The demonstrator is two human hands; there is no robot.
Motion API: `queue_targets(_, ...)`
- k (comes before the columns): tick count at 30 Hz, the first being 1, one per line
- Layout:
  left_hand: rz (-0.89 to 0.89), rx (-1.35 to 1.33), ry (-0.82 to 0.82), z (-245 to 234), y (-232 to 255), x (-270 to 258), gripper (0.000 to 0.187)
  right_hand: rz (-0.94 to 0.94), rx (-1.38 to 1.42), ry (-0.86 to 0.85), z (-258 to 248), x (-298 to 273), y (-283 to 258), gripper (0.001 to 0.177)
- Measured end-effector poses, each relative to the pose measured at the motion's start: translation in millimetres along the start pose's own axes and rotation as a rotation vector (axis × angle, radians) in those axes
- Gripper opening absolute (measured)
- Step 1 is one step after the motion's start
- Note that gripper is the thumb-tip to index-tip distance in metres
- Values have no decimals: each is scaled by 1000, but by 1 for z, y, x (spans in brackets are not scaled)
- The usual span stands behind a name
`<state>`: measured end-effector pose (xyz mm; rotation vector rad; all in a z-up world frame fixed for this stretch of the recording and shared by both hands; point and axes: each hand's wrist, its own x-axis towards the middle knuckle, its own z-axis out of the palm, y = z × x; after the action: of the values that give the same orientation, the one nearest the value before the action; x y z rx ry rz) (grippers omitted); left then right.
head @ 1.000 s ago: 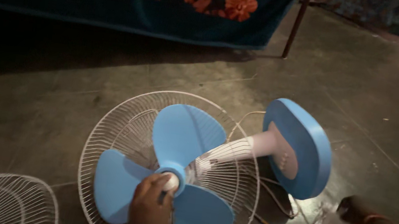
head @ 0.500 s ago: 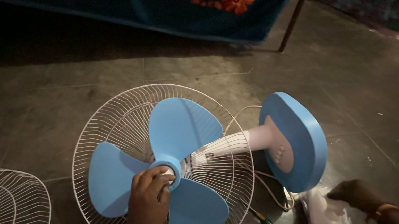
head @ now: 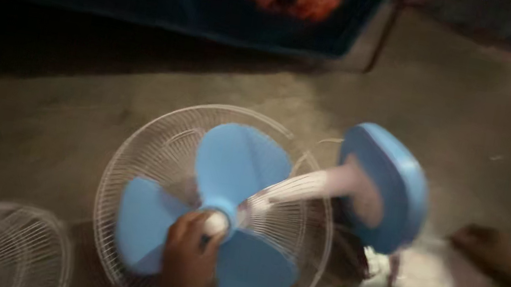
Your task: The person disassembles a blue electric fan by removing the front grill, unscrewing the central hub, and detaching the fan blades. They use a screwdriver to loosen the hub and wipe the central area with a cloth.
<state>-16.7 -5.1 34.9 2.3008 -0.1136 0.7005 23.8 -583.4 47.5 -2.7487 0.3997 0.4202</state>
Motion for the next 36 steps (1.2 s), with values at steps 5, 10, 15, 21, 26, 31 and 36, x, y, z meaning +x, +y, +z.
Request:
queue_targets(5, -74, -12, 37, 0, 4, 1, 40, -220, 107, 224, -67, -41, -115, 35)
queue_targets(10, -45, -38, 3, -20, 11, -4, 40, -507, 446, 132, -37, -85, -266, 34)
queue_targets(15, -306, 94, -112, -32, 26, 0, 36, -427, 781, -175, 42, -124, -354, 34)
queue_targets(21, -33, -55, -62, -39, 21, 0, 46, -375, 1260, -94, 116, -119, -381, 21)
queue_targets(26, 21, -44, 24, -38, 21, 0, 36, -358, 1455, -173, 155, -108, -367, 11)
queue_targets(31, -905, -750, -188, -38, 40, 1, 32, -425, 1482, -138, 151, -112, -376, 12)
queue_targets(36, -868, -727, -239, -43, 34, -3, 31, -341, 1317, -215, 139, -127, -379, 37)
